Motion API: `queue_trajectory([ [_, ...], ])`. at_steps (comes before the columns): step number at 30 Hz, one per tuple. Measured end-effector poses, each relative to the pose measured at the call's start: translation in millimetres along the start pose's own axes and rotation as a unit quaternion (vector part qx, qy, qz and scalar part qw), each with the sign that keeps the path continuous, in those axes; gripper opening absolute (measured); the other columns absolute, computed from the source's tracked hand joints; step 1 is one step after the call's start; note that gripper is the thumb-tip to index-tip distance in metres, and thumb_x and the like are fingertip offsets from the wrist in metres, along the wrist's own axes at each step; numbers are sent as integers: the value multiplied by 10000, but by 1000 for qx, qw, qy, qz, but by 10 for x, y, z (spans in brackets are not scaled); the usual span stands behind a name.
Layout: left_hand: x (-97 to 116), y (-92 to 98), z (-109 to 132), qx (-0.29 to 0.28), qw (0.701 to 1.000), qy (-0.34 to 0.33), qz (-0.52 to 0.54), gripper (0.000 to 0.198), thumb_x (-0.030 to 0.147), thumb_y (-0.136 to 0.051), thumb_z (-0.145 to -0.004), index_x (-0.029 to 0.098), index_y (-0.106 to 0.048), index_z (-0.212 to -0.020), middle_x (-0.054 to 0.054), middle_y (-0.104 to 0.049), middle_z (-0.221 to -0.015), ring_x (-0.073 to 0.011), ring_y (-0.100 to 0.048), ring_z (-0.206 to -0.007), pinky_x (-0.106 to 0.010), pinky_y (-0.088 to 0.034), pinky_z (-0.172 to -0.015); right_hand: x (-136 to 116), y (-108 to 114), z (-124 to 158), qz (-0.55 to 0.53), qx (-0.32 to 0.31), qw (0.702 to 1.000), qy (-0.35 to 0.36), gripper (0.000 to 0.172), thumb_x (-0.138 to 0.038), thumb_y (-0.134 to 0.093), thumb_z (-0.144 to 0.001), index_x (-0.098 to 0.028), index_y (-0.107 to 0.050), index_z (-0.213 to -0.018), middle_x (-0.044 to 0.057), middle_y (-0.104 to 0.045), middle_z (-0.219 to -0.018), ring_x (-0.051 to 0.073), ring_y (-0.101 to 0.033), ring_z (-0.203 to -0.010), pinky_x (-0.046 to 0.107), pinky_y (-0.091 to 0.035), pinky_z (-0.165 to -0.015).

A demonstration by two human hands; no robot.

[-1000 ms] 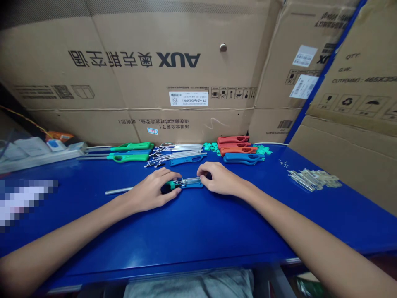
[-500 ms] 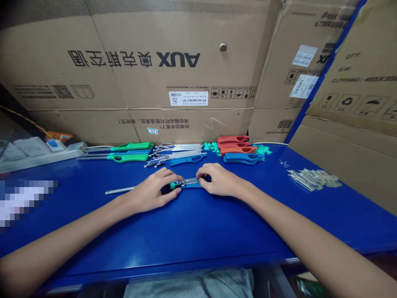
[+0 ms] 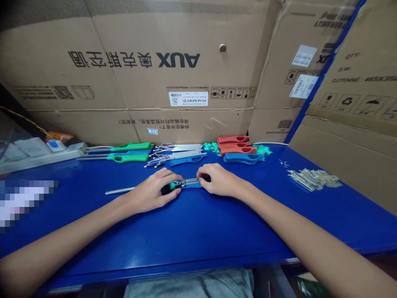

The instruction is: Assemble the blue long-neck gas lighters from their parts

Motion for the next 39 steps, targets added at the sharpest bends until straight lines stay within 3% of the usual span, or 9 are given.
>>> queue_trajectory([
  [5,2,-7,3,5,1000,-5,6,203,337,-494,-906,185,-591,-999,-57,-631,-985,-220,-550,-976,-367,-463,-869,-7,3,0,2,2,1000,-3,144,-170,-507,-827,-175,-648,-851,26,-678,-879,149,-591,-798,282,-448,-749],
  [12,16,0,-3,6,1000,-10,11,187,327,-491,-908,188,-602,-966,-53,-626,-950,-215,-552,-946,-364,-464,-847,-27,14,-1,4,12,1000,2,142,-150,-523,-810,-164,-660,-842,41,-685,-871,157,-599,-792,285,-450,-745],
  [21,35,3,4,5,1000,-25,-2,301,329,-476,-925,202,-579,-1178,-61,-642,-1051,-218,-558,-972,-384,-457,-877,-38,-2,1,19,-18,1000,0,225,-138,-447,-870,-167,-665,-916,54,-689,-969,180,-610,-887,312,-450,-817],
  [39,18,6,8,1,1000,-10,-12,372,371,-483,-912,206,-560,-1237,-74,-636,-1119,-235,-566,-1038,-404,-458,-916,7,80,-5,31,-7,999,-18,260,-127,-409,-881,-158,-659,-946,56,-693,-989,187,-626,-922,329,-473,-855],
])
Point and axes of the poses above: each hand's wrist, its own z-axis away from the middle knuckle, its own y-axis out of the back of the hand, x = y × z, the point moved 10 cm from there along -z, towards the middle knuckle
